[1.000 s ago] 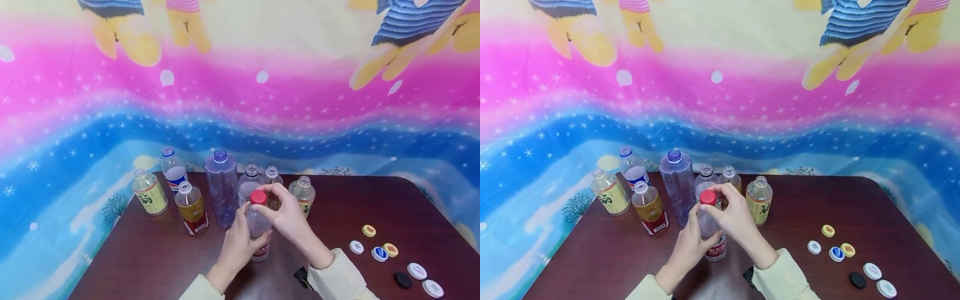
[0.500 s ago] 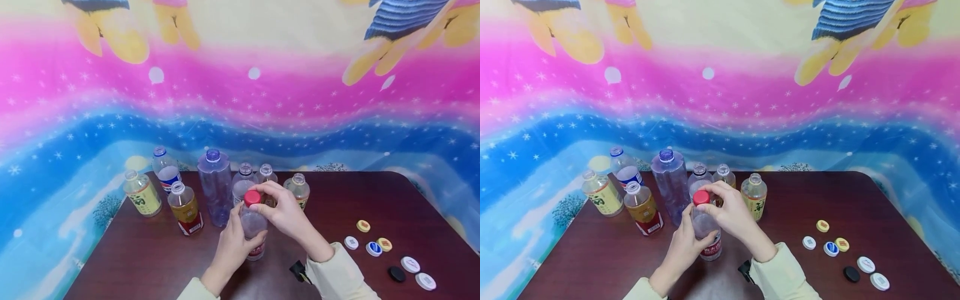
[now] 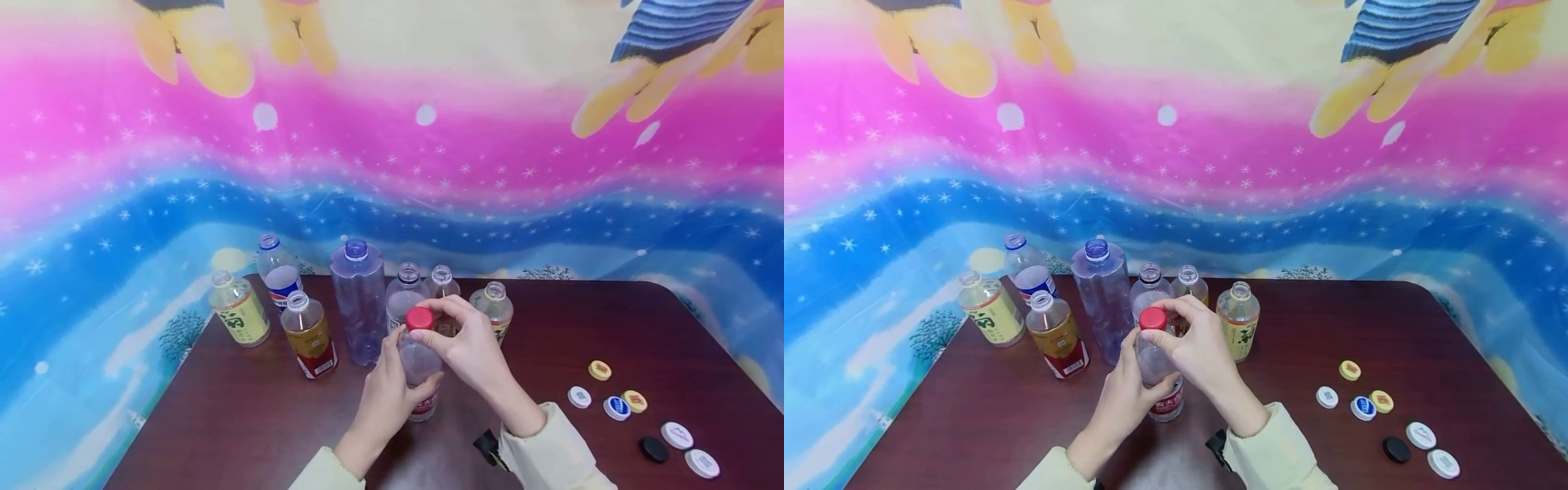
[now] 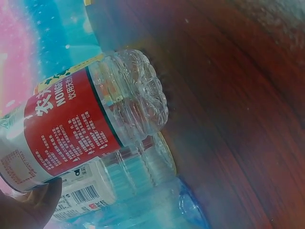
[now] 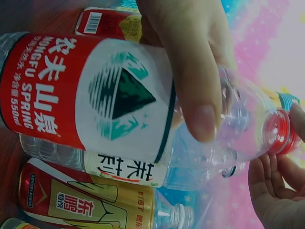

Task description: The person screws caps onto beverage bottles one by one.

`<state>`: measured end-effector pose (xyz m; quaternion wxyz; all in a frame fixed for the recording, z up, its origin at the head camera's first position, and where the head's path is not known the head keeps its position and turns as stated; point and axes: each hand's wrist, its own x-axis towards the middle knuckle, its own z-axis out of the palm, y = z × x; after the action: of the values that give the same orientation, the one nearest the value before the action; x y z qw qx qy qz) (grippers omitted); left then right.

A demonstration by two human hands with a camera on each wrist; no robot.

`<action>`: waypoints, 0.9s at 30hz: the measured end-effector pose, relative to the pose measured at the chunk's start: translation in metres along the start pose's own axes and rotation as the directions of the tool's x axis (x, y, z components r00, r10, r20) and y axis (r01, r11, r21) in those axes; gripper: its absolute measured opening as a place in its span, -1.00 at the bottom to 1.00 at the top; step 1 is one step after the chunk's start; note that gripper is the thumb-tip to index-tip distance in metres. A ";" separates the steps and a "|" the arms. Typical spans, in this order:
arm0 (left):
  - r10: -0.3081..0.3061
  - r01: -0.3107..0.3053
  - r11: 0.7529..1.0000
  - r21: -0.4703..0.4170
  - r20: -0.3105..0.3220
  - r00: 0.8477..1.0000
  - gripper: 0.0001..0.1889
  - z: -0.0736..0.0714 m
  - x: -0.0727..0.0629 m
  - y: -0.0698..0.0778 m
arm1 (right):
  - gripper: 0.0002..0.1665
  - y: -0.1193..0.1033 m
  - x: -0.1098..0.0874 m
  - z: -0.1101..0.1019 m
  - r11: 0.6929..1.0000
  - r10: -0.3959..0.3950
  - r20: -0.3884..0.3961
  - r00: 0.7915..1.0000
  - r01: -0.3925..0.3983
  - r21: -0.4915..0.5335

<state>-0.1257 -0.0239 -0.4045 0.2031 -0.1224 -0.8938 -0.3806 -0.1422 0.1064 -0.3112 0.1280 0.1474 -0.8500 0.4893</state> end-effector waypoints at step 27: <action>-0.242 0.238 0.956 -0.173 -0.004 0.970 -0.15 -0.003 -0.003 0.016 | -0.61 0.000 -0.007 0.007 0.999 0.031 -0.067 0.997 -0.031 -0.007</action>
<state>-0.1163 -0.0153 -0.3934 0.1554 -0.0251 -0.8634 -0.4794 -0.1363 0.1018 -0.3173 0.1493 0.1171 -0.8493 0.4926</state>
